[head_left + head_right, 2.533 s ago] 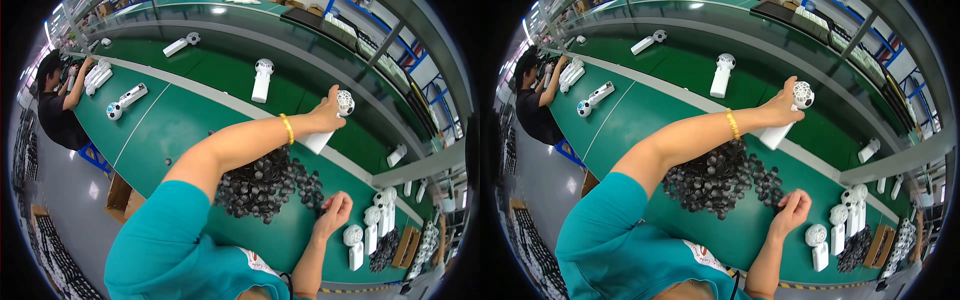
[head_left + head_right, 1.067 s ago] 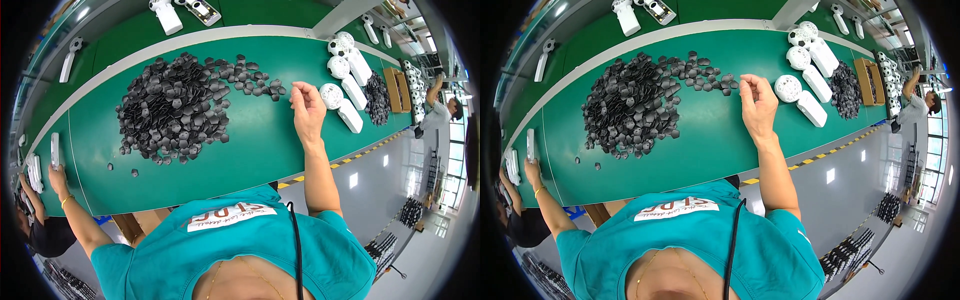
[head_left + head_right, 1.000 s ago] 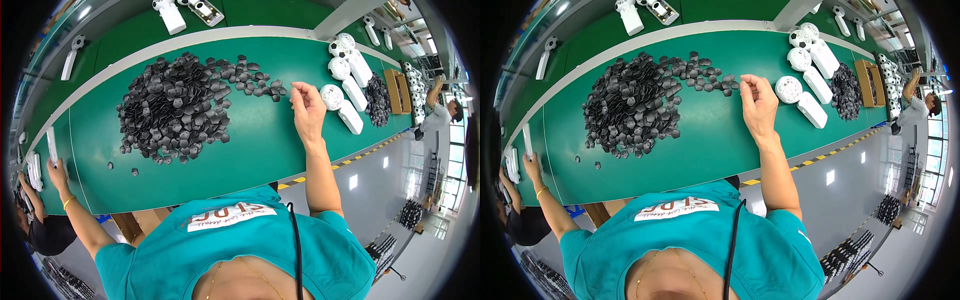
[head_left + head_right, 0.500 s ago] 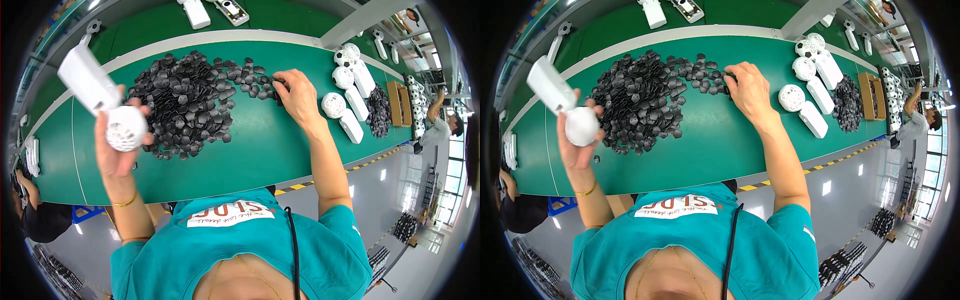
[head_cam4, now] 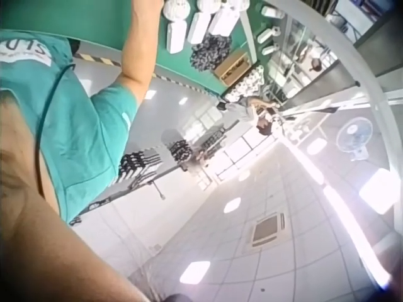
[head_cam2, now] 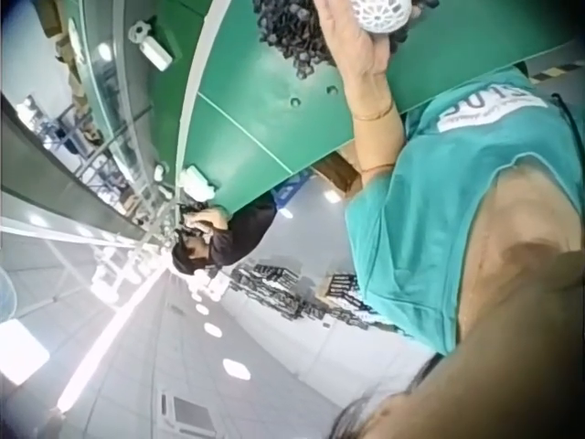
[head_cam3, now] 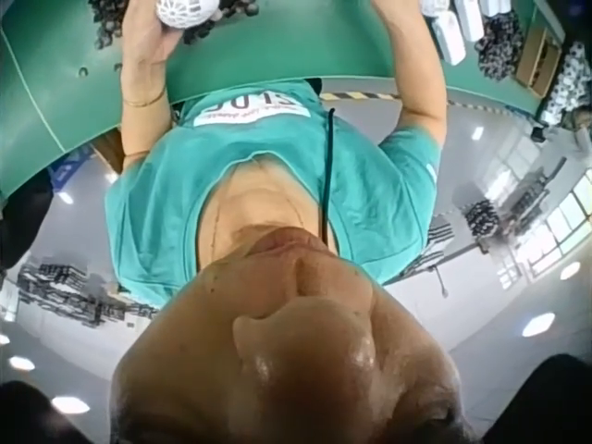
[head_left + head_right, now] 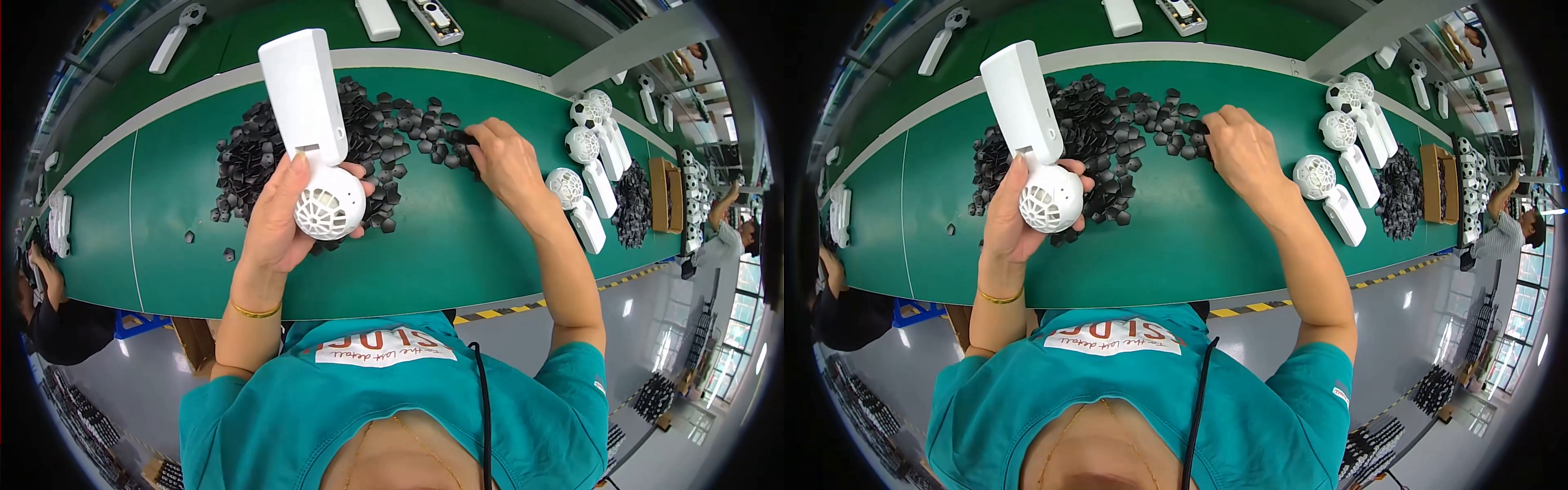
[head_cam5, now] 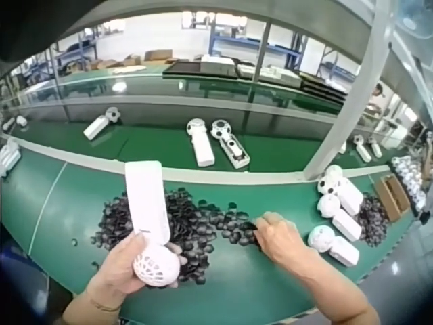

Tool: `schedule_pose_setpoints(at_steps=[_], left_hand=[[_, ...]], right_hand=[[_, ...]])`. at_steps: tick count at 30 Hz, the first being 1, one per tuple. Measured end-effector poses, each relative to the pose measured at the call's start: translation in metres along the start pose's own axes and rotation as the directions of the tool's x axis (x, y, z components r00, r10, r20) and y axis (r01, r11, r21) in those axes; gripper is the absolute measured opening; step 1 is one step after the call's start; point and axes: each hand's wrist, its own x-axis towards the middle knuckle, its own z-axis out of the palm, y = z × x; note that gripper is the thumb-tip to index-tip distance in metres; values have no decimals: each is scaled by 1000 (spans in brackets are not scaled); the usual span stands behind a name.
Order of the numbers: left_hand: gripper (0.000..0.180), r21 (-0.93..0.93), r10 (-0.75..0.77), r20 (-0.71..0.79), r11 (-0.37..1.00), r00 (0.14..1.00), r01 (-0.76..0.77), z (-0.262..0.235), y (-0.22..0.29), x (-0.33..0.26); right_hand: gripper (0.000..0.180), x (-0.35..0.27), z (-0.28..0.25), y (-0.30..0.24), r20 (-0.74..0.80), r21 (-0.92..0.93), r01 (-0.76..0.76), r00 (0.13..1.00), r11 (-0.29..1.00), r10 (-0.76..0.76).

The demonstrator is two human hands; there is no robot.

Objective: Assembling small handheld fans by manually inserting decorative plastic pieces into the fan head.

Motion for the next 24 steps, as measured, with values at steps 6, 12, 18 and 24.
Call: schedule_pose_setpoints(at_steps=[6,12,18,24], left_hand=[[43,-106,-65,13,992,998,66,0,-2,2],[42,-108,-14,-1,994,1000,14,2,-7,4],[42,-68,0,-5,998,1000,0,9,-7,8],[41,-33,39,-6,999,999,-40,3,-5,1]], right_hand=[[15,-1,10,9,33,-162,165,986,973,-161],[5,7,13,9,-39,-126,196,979,972,-202],[8,6,16,10,-67,-148,91,993,985,-102],[16,-3,4,8,-85,-26,188,978,982,-189]])
